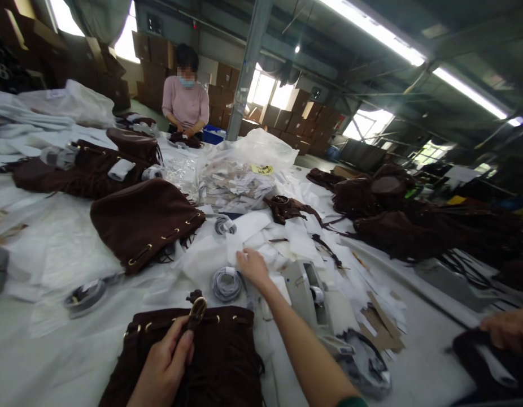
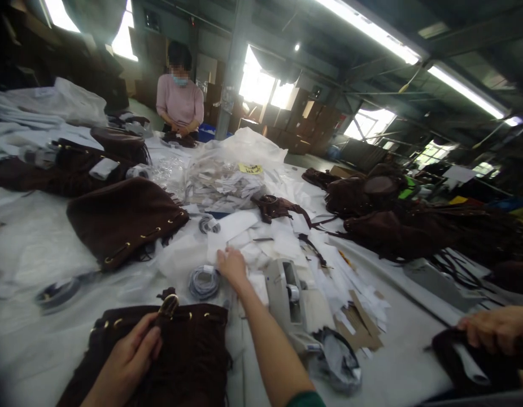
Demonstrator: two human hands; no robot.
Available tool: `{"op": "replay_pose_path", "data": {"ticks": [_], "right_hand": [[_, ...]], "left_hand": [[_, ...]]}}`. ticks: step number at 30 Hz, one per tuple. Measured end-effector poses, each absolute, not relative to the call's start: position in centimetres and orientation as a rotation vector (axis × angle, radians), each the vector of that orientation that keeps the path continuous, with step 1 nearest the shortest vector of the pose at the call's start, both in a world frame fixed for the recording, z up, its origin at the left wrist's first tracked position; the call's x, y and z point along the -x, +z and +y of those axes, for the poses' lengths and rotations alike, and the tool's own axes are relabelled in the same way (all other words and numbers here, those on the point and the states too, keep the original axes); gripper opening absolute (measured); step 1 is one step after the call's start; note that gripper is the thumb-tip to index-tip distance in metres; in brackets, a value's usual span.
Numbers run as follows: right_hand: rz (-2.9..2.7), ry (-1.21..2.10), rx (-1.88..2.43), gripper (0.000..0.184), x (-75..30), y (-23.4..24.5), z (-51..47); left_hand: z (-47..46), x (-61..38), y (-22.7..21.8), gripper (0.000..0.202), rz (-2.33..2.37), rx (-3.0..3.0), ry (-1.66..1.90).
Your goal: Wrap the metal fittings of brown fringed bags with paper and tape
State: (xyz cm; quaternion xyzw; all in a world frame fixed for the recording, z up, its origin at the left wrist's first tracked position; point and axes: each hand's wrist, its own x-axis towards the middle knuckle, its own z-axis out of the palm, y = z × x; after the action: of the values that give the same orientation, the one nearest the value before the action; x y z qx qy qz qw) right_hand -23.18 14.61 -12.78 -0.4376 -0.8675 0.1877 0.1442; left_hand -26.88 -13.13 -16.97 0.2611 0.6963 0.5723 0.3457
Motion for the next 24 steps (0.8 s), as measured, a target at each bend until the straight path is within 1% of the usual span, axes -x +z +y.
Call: {"op": "replay_pose_path", "data": {"ticks": [3,6,10,15,20,24], "right_hand": [[-2.5,0.452,1.198,0.03,24.5,-14.5,10.8],[-2.484,0.451,1.119,0.03,25.4,-15.0,9.8],[-2.443,0.499,1.024,0.028,24.3,-14.3,11.4],[-2.349,0.447,1.185,0.037,20.4,-12.7,14.9],[-2.497,0.456,1.265,0.029,18.6,-12.3,18.1],[-2.621,0.484,1.28,0.026,19.3,-12.5,18.4]], "left_hand": [[-13.1,26.9,-17.1,0.046,1.817,-0.657,1.512],[-13.0,26.8,-17.1,0.046,1.83,-0.684,1.517],[-12.8,26.4,-16.7,0.047,1.85,-0.694,1.538],[-12.7,25.9,-16.5,0.048,1.9,-0.677,1.604],[-12.8,26.3,-16.5,0.048,1.86,-0.7,1.55],[-12.6,25.9,-16.2,0.046,1.904,-0.691,1.604]]}}
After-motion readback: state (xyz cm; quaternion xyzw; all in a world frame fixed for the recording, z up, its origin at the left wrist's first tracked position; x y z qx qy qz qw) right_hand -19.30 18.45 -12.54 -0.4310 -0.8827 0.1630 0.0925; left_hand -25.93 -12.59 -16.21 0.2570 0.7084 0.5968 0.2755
